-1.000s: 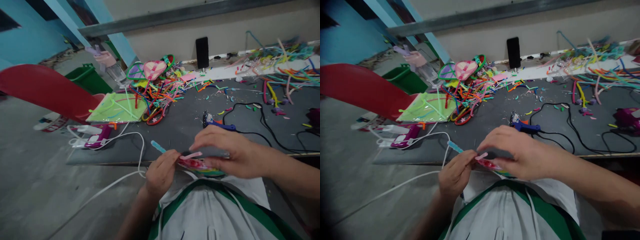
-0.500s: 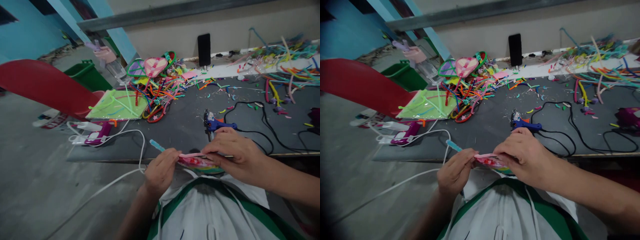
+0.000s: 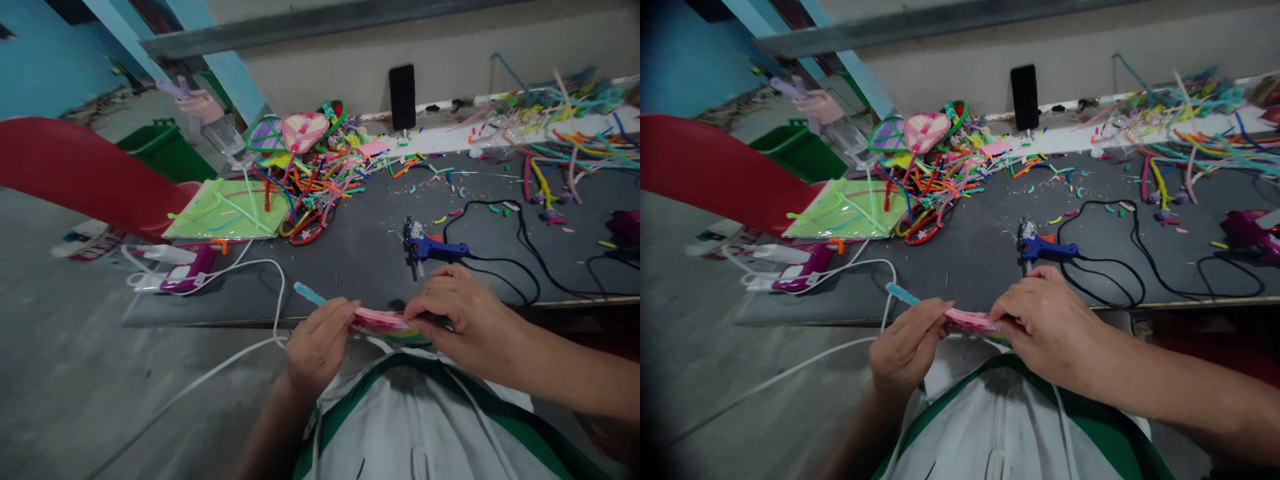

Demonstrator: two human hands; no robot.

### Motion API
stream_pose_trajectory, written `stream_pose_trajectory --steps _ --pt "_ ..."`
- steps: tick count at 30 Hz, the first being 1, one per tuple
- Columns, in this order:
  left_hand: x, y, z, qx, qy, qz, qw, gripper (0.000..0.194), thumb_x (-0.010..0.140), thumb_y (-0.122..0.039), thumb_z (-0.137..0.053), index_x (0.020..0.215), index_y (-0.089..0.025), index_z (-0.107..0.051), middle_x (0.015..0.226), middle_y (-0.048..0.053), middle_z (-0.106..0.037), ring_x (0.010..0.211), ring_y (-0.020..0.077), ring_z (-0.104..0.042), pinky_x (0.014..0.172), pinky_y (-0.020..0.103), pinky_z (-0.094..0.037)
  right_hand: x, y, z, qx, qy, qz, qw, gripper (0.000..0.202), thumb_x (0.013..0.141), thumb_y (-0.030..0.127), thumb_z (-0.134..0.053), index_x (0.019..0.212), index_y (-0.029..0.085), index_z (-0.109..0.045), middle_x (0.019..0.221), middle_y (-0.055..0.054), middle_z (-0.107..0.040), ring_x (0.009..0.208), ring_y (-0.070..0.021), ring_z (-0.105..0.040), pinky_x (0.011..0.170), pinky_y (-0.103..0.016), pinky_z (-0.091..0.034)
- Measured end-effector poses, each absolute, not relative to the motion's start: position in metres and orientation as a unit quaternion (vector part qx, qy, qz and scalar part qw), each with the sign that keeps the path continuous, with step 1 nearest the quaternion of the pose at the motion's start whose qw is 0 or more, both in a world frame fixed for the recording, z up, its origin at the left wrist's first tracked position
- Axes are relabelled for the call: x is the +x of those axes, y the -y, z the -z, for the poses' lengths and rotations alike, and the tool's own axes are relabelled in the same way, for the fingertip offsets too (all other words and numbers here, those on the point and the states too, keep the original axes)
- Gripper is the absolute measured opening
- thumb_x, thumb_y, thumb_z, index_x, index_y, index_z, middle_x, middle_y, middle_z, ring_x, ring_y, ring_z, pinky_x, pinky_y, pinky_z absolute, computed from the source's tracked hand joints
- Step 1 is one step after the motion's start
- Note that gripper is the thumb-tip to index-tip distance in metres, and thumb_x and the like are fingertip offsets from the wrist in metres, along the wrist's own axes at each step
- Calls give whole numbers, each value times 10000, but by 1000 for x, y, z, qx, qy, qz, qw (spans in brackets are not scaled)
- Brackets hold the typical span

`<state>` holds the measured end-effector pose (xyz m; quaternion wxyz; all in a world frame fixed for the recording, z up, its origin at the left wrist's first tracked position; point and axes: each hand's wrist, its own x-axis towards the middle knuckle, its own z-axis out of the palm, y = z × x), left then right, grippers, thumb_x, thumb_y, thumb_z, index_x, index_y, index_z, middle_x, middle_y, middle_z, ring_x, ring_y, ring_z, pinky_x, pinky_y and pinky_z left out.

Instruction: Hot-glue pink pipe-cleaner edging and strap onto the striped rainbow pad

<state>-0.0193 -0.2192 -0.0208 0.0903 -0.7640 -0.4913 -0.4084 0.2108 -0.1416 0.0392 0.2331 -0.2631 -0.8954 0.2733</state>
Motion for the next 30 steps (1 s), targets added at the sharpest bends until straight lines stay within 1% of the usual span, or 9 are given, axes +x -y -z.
stream_pose_trajectory --steps 6,10,15,18,21,26,30 --pt "-20 222 25 -752 513 406 76 315 852 -21 -560 1112 -155 -674 958 79 -742 886 167 -702 841 273 -587 210 142 -39 -266 897 -268 230 158 831 94 -545 799 211 -646 708 15 -698 669 -143 -613 890 -393 -326" --pt "-18 223 25 -755 506 410 85 332 827 18 -569 1090 -155 -676 932 66 -746 883 159 -699 836 256 -582 210 141 -39 -270 896 -278 217 156 819 91 -541 786 204 -643 703 12 -699 667 -142 -615 905 -402 -315" --pt "-18 222 26 -753 498 419 97 349 823 10 -580 1111 -165 -670 934 55 -741 866 150 -698 829 239 -577 207 138 -40 -282 893 -298 184 148 791 89 -560 763 203 -649 682 21 -690 641 -136 -599 878 -394 -332" --pt "-21 224 29 -765 486 414 87 363 830 4 -573 1131 -174 -672 947 60 -716 825 130 -690 772 205 -573 204 135 -42 -301 887 -313 156 151 774 93 -575 752 216 -659 661 32 -683 614 -132 -580 819 -353 -370" --pt "-26 227 31 -779 476 402 71 391 830 24 -553 1121 -200 -684 990 59 -673 779 97 -671 729 177 -557 202 132 -43 -323 876 -333 129 153 755 99 -592 737 226 -675 624 41 -658 592 -126 -560 713 -290 -396" --pt "-31 231 33 -786 473 387 91 413 804 49 -570 1112 -196 -694 1022 62 -655 801 97 -668 744 166 -543 198 126 -43 -347 841 -406 87 100 741 124 -601 722 210 -648 615 40 -624 600 -113 -547 574 -220 -377" --pt "-33 233 34 -785 477 386 85 410 812 44 -554 1107 -206 -691 1046 62 -652 805 97 -669 739 170 -543 195 122 -44 -340 819 -459 54 34 750 164 -609 739 197 -613 651 40 -616 602 -103 -528 545 -209 -359"
